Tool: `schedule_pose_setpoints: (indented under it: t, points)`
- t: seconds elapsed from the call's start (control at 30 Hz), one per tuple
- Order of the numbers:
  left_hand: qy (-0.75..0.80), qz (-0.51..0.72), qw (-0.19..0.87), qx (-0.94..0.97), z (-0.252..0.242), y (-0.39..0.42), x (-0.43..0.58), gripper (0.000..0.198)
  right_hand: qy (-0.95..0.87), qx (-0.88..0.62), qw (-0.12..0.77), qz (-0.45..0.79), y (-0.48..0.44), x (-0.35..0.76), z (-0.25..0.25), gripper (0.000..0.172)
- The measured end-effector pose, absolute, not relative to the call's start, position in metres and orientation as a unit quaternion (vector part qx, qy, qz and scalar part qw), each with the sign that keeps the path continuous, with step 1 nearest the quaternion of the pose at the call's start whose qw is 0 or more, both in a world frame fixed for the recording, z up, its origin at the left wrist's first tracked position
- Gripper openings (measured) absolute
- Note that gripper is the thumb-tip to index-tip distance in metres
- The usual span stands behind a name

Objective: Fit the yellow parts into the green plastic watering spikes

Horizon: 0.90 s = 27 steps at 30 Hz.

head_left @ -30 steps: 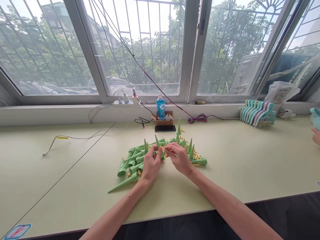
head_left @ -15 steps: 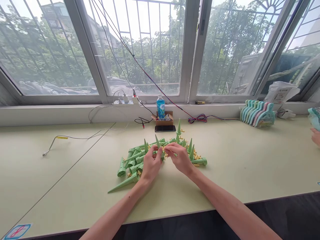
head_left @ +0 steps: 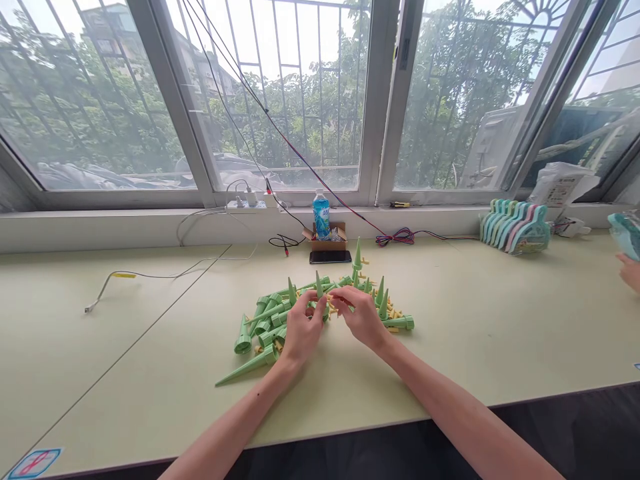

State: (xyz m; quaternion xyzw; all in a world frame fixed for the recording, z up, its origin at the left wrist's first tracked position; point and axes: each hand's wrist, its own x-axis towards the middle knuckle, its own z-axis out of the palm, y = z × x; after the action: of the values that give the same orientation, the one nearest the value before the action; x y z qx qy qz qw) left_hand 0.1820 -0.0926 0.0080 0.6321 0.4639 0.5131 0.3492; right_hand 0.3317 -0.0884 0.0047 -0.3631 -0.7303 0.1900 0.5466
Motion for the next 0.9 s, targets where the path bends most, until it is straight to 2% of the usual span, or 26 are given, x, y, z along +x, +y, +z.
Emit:
schedule_pose_setpoints:
  t: [0.33,0.9]
  points:
    - [0.474,0.493,0.334,0.648,0.0077,-0.0947,0.1814,0.035,-0.716,-0.386,0.546,0.200,-0.0861,0.3324,0.0035,0.016]
    - [0.441,0.509,0.346,0.653,0.0072,-0.0953,0.1823,0.030,-0.713,-0.414,0.520,0.222,-0.0888,0.3336,0.0027,0.029]
